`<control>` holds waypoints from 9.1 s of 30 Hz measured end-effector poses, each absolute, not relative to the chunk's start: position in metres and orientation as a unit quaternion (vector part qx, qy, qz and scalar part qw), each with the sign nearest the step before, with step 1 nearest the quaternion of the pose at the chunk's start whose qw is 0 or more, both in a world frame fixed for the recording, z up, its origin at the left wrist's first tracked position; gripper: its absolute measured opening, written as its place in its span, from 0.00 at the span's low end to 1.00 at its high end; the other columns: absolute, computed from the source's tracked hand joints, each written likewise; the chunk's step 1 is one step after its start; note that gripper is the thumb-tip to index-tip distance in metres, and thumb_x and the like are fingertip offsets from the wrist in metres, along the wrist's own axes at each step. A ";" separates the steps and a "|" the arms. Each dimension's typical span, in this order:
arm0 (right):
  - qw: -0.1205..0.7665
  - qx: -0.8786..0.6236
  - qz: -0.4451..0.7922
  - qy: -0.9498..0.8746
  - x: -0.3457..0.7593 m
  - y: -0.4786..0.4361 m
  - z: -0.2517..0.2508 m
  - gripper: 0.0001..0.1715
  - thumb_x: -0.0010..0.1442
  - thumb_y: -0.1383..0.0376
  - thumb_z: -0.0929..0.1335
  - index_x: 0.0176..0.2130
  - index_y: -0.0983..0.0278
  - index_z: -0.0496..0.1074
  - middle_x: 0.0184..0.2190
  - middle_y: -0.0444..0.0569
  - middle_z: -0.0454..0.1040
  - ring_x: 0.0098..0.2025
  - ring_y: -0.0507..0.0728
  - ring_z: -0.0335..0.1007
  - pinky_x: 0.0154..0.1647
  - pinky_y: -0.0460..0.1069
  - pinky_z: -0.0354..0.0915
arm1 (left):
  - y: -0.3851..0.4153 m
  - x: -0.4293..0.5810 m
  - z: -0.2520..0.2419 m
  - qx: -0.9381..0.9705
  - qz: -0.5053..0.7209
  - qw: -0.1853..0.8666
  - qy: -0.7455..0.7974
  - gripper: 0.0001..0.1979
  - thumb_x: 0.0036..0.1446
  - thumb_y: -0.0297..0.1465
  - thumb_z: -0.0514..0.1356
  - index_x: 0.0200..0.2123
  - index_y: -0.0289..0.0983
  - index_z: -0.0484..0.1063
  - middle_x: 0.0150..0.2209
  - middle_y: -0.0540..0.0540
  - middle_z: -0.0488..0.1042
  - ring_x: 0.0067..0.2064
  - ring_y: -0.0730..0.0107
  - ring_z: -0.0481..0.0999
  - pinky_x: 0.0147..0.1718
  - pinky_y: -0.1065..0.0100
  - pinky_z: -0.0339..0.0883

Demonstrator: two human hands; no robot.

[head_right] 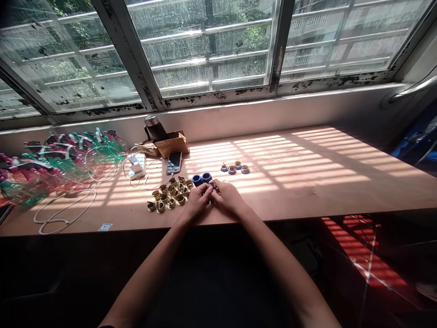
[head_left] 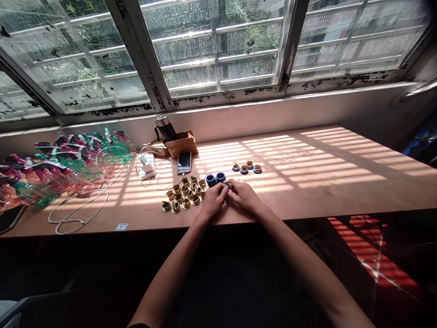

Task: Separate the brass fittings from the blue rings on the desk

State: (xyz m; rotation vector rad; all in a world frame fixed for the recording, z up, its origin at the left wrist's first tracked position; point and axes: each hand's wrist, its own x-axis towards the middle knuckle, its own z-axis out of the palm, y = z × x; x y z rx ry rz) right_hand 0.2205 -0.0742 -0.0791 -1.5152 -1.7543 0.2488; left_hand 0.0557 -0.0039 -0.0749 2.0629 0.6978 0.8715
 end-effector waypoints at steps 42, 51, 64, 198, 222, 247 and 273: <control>0.417 -0.576 0.116 -0.693 0.220 -0.076 -0.076 0.18 0.65 0.68 0.66 0.54 0.60 0.72 0.37 0.46 0.78 0.34 0.56 0.72 0.37 0.48 0.63 | -0.003 0.057 -0.079 0.814 0.348 0.374 0.277 0.18 0.71 0.43 0.56 0.34 0.36 0.73 0.28 0.50 0.76 0.28 0.73 0.71 0.30 0.72 0.62; 0.498 -0.507 0.114 -0.694 0.224 -0.077 -0.074 0.19 0.63 0.66 0.69 0.54 0.60 0.73 0.45 0.50 0.80 0.44 0.58 0.77 0.46 0.52 0.72 | -0.007 0.055 -0.071 0.814 0.367 0.374 0.252 0.17 0.68 0.43 0.58 0.31 0.37 0.70 0.27 0.50 0.74 0.27 0.73 0.69 0.29 0.70 0.61; 0.504 -0.512 0.048 -0.695 0.221 -0.076 -0.073 0.15 0.58 0.70 0.69 0.46 0.60 0.73 0.42 0.51 0.78 0.44 0.60 0.75 0.47 0.54 0.71 | -0.006 0.056 -0.074 0.802 0.376 0.394 0.244 0.19 0.69 0.45 0.58 0.33 0.37 0.72 0.29 0.49 0.75 0.28 0.72 0.70 0.30 0.70 0.61; 0.503 -0.497 0.067 -0.704 0.220 -0.074 -0.077 0.19 0.64 0.70 0.65 0.54 0.60 0.70 0.49 0.53 0.78 0.47 0.60 0.76 0.49 0.55 0.72 | -0.009 0.058 -0.075 0.815 0.398 0.338 0.251 0.14 0.68 0.40 0.59 0.36 0.36 0.76 0.31 0.47 0.79 0.29 0.71 0.73 0.31 0.70 0.64; 0.525 -0.495 0.119 -0.682 0.221 -0.071 -0.077 0.16 0.58 0.66 0.72 0.46 0.59 0.67 0.35 0.45 0.72 0.33 0.55 0.70 0.36 0.51 0.70 | -0.008 0.056 -0.074 0.816 0.407 0.314 0.263 0.12 0.68 0.36 0.57 0.34 0.37 0.72 0.29 0.50 0.76 0.28 0.72 0.71 0.31 0.70 0.63; 0.519 -0.505 0.066 -0.687 0.219 -0.069 -0.078 0.13 0.59 0.64 0.72 0.40 0.59 0.64 0.36 0.45 0.67 0.35 0.56 0.64 0.35 0.50 0.64 | -0.009 0.056 -0.075 0.827 0.388 0.315 0.256 0.14 0.70 0.38 0.55 0.34 0.38 0.69 0.30 0.50 0.74 0.30 0.71 0.70 0.32 0.69 0.62; 0.493 -0.515 0.083 -0.696 0.220 -0.065 -0.082 0.14 0.60 0.61 0.71 0.40 0.59 0.61 0.37 0.46 0.66 0.35 0.56 0.64 0.36 0.50 0.64 | -0.011 0.055 -0.073 0.835 0.384 0.282 0.276 0.12 0.69 0.37 0.55 0.35 0.38 0.71 0.31 0.49 0.76 0.31 0.70 0.72 0.32 0.69 0.63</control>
